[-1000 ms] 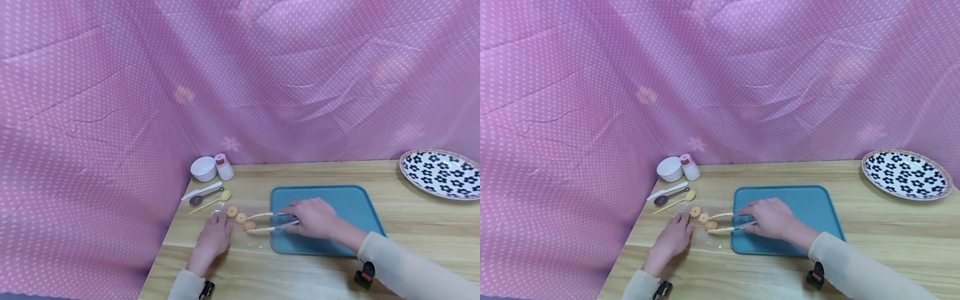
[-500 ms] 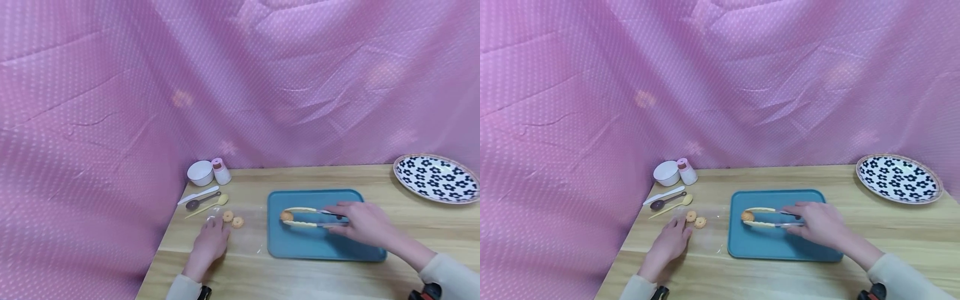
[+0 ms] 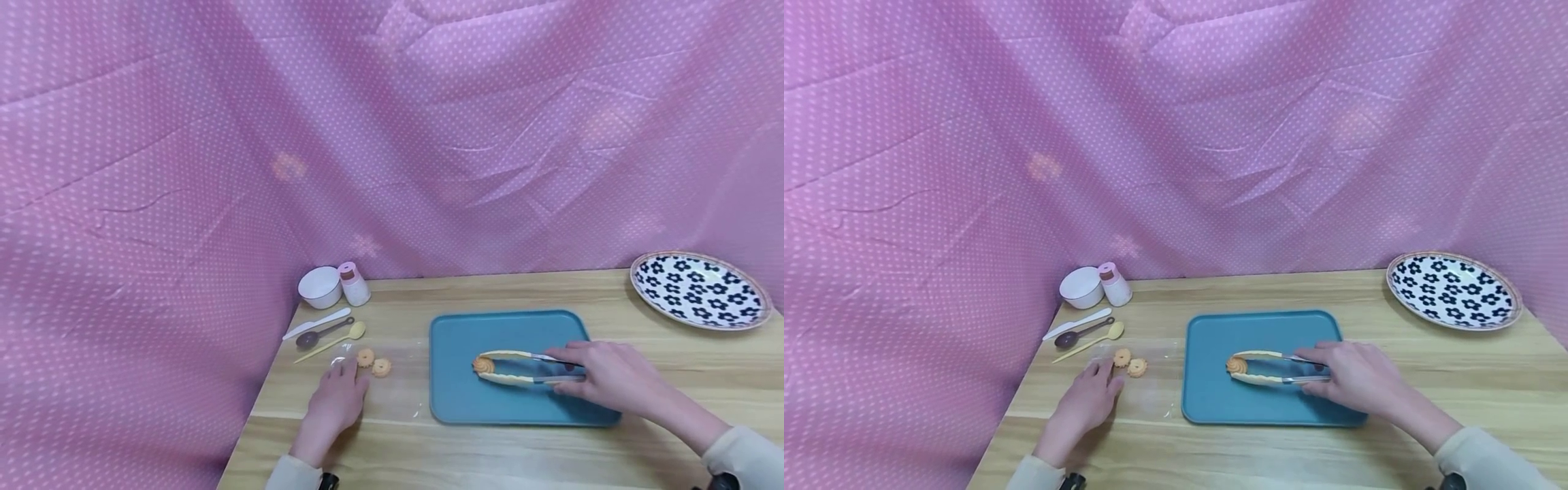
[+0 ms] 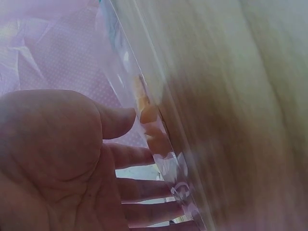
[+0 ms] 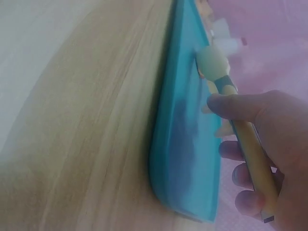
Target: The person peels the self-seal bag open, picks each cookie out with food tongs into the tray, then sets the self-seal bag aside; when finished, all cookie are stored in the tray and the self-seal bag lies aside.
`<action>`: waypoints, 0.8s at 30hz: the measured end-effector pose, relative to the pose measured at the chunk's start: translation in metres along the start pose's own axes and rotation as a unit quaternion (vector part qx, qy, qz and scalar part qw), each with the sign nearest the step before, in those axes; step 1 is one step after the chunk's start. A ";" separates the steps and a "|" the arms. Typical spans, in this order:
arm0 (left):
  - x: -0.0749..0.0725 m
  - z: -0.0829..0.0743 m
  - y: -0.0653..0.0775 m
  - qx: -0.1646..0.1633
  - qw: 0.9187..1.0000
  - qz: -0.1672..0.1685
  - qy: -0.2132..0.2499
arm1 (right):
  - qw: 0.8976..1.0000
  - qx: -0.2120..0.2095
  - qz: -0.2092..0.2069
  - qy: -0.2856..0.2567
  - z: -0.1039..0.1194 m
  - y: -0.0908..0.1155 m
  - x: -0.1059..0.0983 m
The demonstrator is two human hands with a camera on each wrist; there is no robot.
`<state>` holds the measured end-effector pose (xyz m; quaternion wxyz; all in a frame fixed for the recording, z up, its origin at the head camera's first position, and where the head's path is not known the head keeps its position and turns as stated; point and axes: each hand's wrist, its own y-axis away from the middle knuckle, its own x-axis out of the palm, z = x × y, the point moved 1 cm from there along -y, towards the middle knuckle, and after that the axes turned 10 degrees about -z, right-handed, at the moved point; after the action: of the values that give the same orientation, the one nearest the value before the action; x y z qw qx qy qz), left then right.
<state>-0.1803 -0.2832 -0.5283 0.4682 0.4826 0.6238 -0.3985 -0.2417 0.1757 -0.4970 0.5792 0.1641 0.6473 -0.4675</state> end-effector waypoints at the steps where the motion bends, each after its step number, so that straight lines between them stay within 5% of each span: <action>1: 0.000 0.000 0.000 0.002 1.000 0.000 0.001 | 1.000 0.000 -0.001 -0.001 0.000 0.000 0.000; 6: -0.001 0.000 0.001 0.008 1.000 0.001 0.005 | 1.000 -0.010 -0.024 -0.007 0.001 -0.004 -0.005; 11: -0.003 0.002 0.001 0.013 1.000 0.011 0.001 | 1.000 -0.014 -0.004 -0.024 0.019 -0.023 -0.012; 24: -0.007 0.002 -0.009 0.036 0.999 0.020 -0.011 | 0.994 -0.044 0.063 -0.075 0.081 -0.082 0.032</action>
<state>-0.1877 -0.2890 -0.5216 0.4654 0.5068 0.5942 -0.4165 -0.2635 0.0589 -0.4832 0.6613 0.1430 0.6102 -0.4122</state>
